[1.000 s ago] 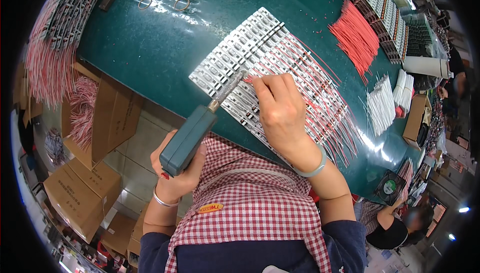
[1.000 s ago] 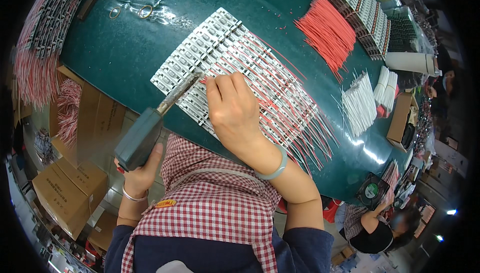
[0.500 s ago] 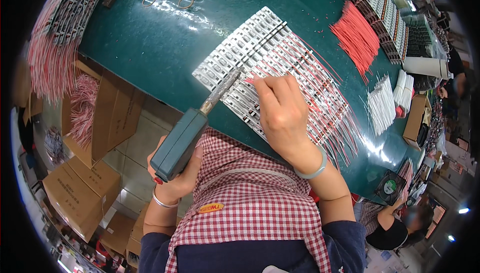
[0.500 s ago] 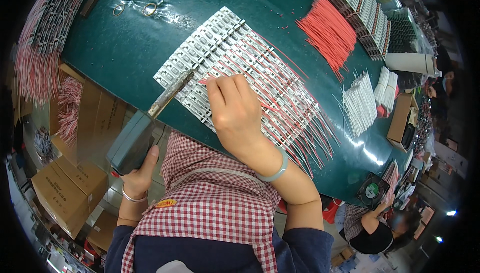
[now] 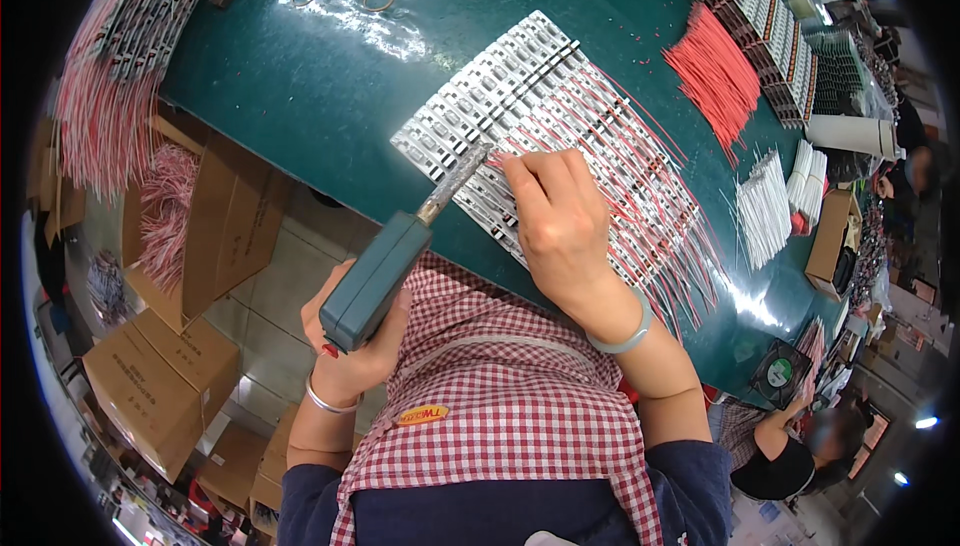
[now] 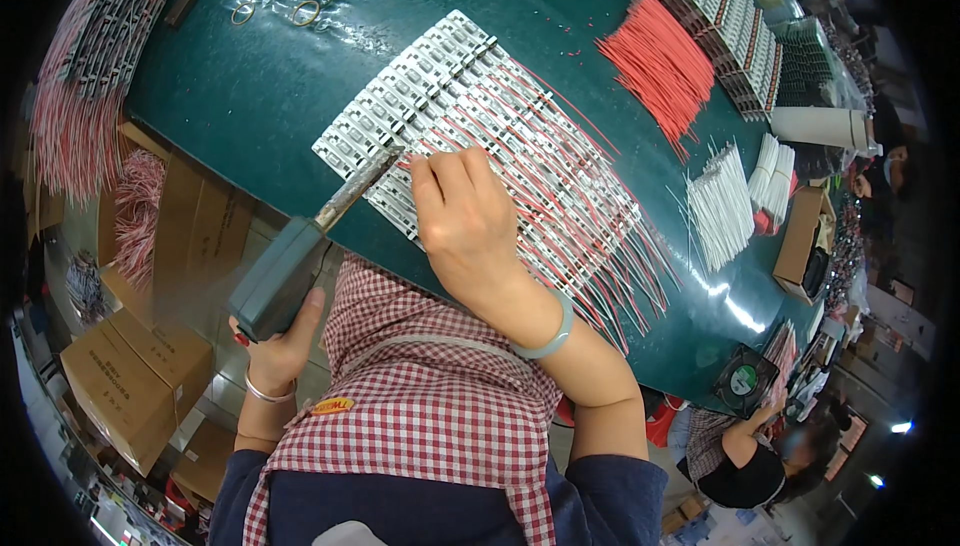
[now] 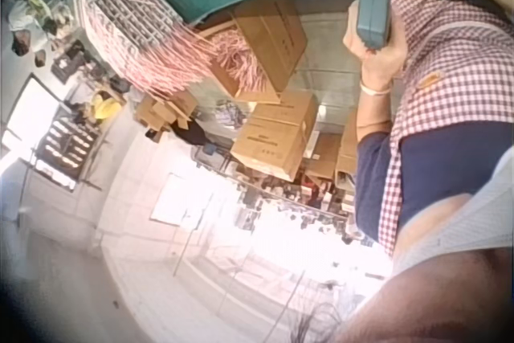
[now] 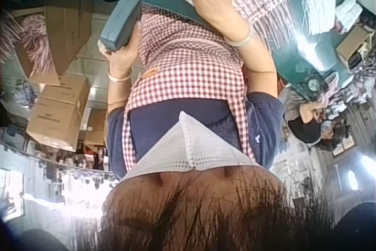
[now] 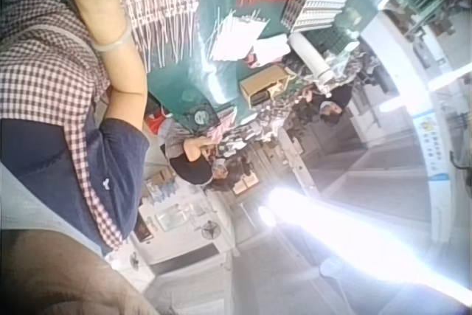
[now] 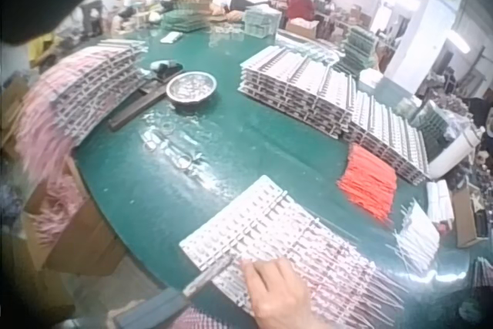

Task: The person uses a soldering iron to attach red and white wires to a white plastic grid fixture on a green workbench. They repeatedly pick up individual wires, place them into slots on the grid, and apply heat with the soldering iron to secure them.

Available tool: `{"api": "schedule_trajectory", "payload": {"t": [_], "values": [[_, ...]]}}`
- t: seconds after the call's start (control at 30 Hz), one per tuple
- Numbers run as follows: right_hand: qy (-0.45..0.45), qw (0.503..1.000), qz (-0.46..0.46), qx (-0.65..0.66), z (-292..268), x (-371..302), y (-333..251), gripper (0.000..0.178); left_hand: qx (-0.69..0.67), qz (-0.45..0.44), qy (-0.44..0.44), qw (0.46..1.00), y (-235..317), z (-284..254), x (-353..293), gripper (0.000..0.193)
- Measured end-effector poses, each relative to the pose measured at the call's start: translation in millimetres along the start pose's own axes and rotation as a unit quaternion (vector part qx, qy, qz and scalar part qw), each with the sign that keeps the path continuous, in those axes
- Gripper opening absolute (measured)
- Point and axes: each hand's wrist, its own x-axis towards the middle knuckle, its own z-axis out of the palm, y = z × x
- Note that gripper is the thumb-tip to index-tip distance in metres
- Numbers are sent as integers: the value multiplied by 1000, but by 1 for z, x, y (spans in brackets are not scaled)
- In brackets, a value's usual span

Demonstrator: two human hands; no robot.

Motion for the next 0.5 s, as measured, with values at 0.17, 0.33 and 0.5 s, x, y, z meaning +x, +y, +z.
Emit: {"api": "schedule_trajectory", "payload": {"t": [0.17,0.33,0.5], "values": [[-7,1000,2,-4,-1,3,-2,21,-6,-13,-9,1000,0,1,1,21],[-11,1000,3,-9,0,1,-2,20,16,-2,-13,1000,2,-1,1,22],[-11,1000,1,-18,0,1,-2,19,-2,-18,34,999,-9,-1,-14,26]]}}
